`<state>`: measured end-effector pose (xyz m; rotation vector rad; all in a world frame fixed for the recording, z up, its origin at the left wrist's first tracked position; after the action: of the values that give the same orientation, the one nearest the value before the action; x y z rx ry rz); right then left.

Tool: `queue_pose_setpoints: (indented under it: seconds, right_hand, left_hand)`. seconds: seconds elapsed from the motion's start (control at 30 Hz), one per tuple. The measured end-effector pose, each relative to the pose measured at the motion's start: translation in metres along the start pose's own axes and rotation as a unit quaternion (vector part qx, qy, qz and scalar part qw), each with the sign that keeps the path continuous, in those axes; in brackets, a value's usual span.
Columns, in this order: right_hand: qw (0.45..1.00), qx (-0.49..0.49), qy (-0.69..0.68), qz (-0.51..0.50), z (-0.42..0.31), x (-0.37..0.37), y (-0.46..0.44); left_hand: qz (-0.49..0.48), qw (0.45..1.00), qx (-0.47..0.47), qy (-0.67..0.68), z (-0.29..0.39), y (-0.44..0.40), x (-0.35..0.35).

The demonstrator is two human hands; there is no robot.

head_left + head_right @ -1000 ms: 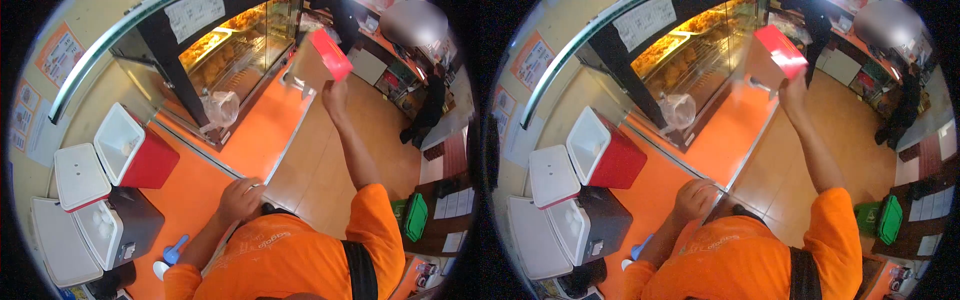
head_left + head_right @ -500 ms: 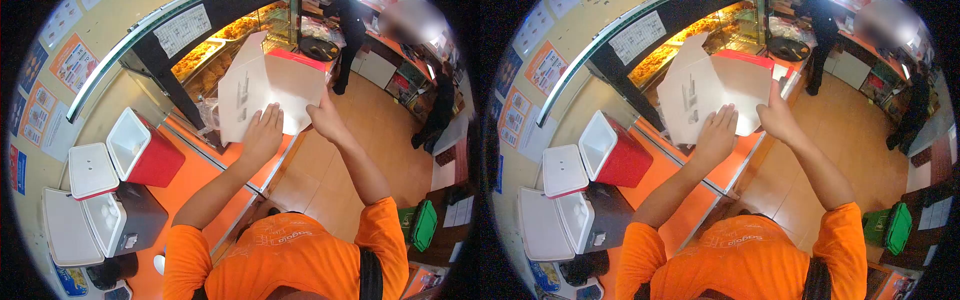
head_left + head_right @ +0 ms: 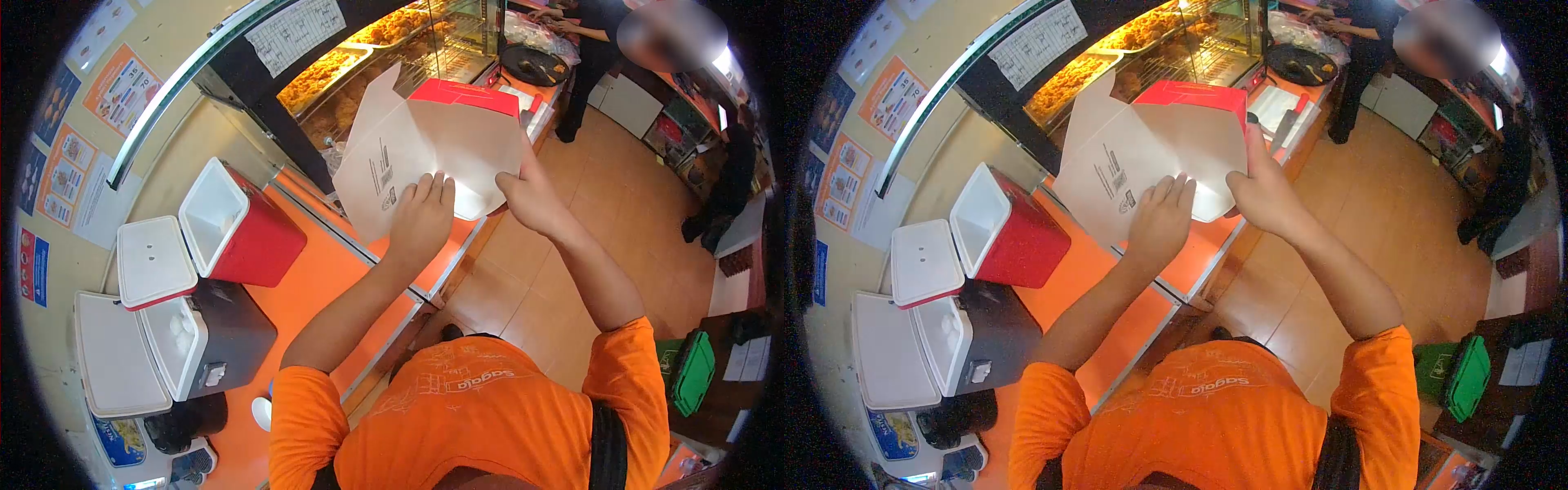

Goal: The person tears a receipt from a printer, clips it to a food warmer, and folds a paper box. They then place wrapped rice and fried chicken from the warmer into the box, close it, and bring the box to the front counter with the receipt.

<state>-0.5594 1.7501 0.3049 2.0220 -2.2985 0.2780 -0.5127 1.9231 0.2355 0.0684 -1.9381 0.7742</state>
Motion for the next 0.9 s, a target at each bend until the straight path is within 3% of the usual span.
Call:
queue_pose_setpoints:
  seconds: [0.07, 0.23, 0.3, 0.47, 0.83, 0.9]
  right_hand:
    - [0.999, -0.021, -0.031, -0.006, 0.002, -0.001, 0.002]
    - [0.983, 0.137, 0.119, 0.042, 0.019, 0.005, -0.004]
    - [0.987, 0.119, 0.104, 0.036, 0.018, 0.004, -0.002]
    - [0.998, 0.04, 0.053, -0.019, 0.009, -0.006, 0.012]
    - [0.973, 0.17, 0.141, 0.071, 0.007, -0.007, 0.012]
    - [0.977, 0.151, 0.14, 0.05, 0.019, -0.006, 0.006]
  left_hand:
    - [0.003, 1.0, -0.006, 0.003, 0.001, 0.001, 0.005]
    - [-0.01, 0.996, -0.027, 0.09, 0.0, 0.013, 0.012]
    - [0.068, 0.985, -0.058, 0.15, -0.003, 0.02, 0.015]
    - [0.076, 0.983, -0.022, 0.163, -0.003, 0.028, 0.022]
    - [0.076, 0.98, -0.001, 0.184, 0.008, 0.09, 0.031]
    - [0.133, 0.958, 0.015, 0.255, 0.015, 0.092, 0.039]
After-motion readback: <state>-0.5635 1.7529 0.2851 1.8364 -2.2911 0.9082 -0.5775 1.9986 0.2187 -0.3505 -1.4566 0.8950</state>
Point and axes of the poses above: each hand's wrist, its own y-axis away from the middle knuckle, its own x-axis out of the back of the hand, z = x × y, the point moved 2 cm from there along -y, towards the middle knuckle, and after that the axes turned 7 degrees about -x, right-handed, at the moved point
